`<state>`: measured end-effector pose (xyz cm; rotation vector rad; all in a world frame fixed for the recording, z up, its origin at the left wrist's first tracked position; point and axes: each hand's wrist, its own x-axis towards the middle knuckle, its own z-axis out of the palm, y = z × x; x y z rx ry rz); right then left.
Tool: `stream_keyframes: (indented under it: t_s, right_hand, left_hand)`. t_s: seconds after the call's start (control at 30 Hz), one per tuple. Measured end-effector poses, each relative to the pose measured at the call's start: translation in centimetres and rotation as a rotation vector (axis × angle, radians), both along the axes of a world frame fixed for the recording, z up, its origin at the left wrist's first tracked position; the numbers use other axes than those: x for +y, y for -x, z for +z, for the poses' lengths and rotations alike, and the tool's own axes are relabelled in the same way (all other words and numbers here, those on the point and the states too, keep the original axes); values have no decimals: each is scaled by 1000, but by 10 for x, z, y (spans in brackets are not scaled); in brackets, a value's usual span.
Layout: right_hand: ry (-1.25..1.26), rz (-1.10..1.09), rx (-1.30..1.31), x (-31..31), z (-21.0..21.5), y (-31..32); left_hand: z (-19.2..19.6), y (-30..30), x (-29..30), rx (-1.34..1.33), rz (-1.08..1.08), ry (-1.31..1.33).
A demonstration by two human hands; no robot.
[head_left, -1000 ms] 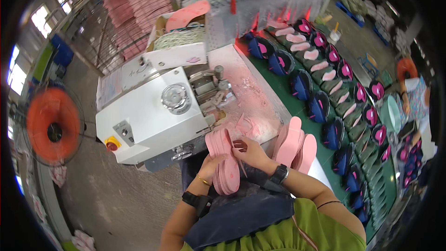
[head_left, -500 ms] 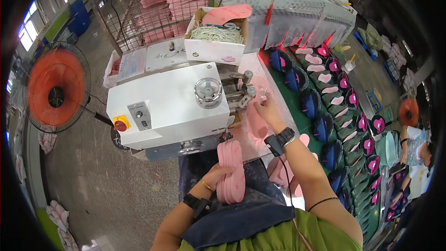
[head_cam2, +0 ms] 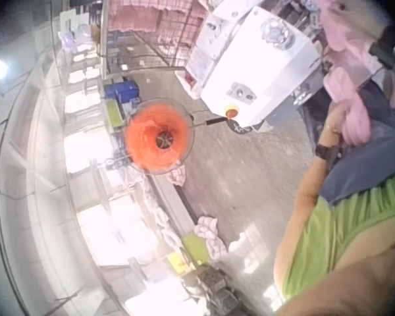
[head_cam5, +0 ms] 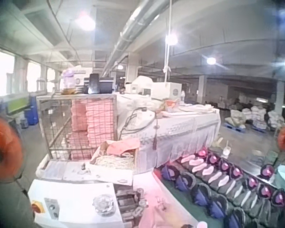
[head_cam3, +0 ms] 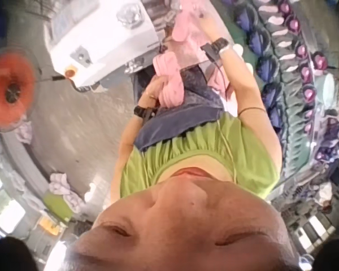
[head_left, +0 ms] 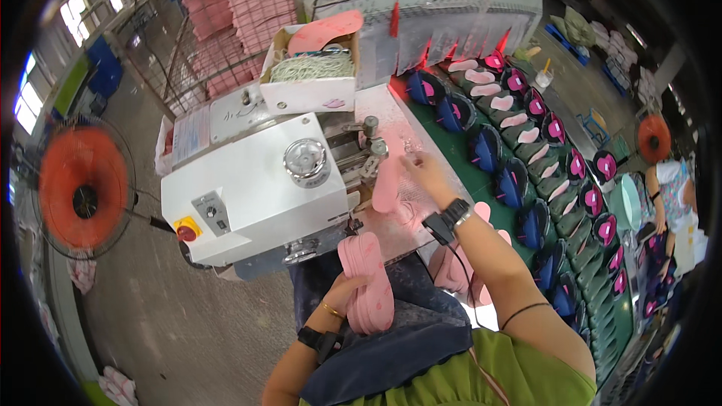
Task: Feed shoe soles into a processing machine and place the finished components into shoe lasts on an assembly conveyor.
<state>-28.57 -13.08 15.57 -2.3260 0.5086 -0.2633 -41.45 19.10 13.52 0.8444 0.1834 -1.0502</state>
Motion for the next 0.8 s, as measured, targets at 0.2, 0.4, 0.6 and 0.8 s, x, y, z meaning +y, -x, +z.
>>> stream_keyframes:
  t_s: [0.2,0.4,0.6,0.8]
  right_hand:
    - [-417,-82,-160,27,-12,-40]
    - [-704,-262,-414,-34,2,5]
    - [-557,-658,-518,-170,27,176]
    - [71,-1335,-180,-302,-24,425]
  left_hand:
    - [21,7,5,-38,96,-55]
    - [-13,6,2,-4,27,-24]
    - [-45,-11,12,-892,-269,-285]
    - [-24,-17,-19,-128,-224,-161]
